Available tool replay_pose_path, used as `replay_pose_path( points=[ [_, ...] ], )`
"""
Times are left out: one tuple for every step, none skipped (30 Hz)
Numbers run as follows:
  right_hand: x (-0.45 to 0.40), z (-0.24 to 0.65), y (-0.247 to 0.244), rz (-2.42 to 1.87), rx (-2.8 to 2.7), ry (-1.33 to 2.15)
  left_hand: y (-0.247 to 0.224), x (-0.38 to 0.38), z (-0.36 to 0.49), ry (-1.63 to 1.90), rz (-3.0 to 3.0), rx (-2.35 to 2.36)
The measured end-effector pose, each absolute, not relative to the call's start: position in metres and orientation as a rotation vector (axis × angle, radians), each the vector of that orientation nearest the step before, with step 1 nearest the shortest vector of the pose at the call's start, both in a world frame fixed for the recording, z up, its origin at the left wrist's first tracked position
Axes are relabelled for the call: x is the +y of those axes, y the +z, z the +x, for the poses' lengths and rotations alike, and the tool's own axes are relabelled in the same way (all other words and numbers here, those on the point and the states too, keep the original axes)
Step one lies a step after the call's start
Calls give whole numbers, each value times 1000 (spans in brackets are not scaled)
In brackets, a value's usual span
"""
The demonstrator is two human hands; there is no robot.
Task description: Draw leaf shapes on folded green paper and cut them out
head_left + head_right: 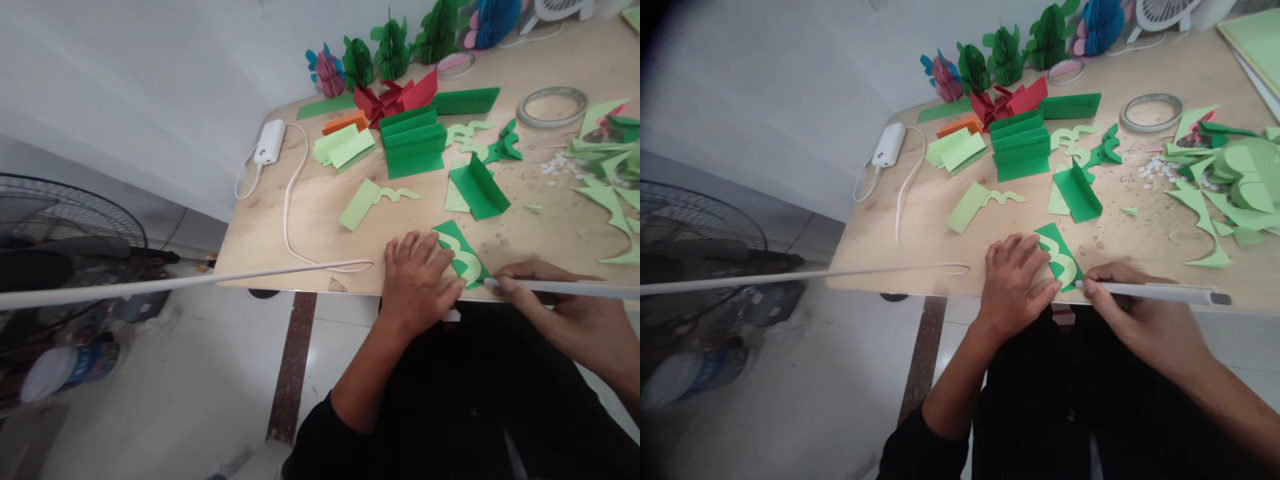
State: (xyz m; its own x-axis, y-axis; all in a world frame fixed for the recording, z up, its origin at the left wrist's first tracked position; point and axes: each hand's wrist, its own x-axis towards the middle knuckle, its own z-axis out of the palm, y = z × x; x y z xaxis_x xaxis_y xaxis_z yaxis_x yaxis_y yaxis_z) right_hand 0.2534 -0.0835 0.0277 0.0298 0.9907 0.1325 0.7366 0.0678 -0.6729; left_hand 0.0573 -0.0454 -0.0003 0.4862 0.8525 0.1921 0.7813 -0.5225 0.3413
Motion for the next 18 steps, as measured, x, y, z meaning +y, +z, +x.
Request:
replay_pose_path(
  points=[
    [-83,254,28,-1728,-1755,558,0,-45,57,503,2522,1404],
    [-83,254,28,-1736,-1749,566,0,-45,57,504,2521,1400],
    [-83,254,27,-1743,-1741,576,-1,-45,57,507,2521,1398],
    [-83,254,27,-1749,-1735,588,-1,-45,57,508,2523,1396],
    [-84,254,26,-1752,-1729,599,-1,-45,57,510,2524,1398],
    [-84,254,26,-1752,-1722,607,-1,-45,57,510,2526,1399],
    [-84,254,26,-1753,-1714,613,-2,-45,57,511,2527,1400],
    [-84,254,25,-1753,-1706,622,-2,-45,57,509,2527,1402],
    [-84,254,25,-1754,-1694,629,-2,-45,57,507,2527,1404],
    [-84,254,26,-1758,-1680,637,-2,-45,57,506,2526,1405],
    [-84,255,26,-1765,-1664,640,-2,-45,57,506,2524,1406],
    [-84,255,26,-1771,-1648,643,-2,-46,57,507,2523,1407],
    [-85,255,27,-1774,-1632,634,-2,-46,57,511,2522,1407],
    [-85,255,27,-1773,-1621,623,-2,-46,57,517,2521,1407],
    [-86,255,28,-1768,-1619,614,-1,-46,57,521,2520,1406],
    [-86,255,28,-1759,-1624,615,-1,-46,57,523,2520,1406],
    [-87,255,27,-1745,-1634,617,-1,-46,57,522,2521,1406],
    [-88,254,27,-1733,-1650,625,-1,-46,57,520,2523,1406]
  ],
)
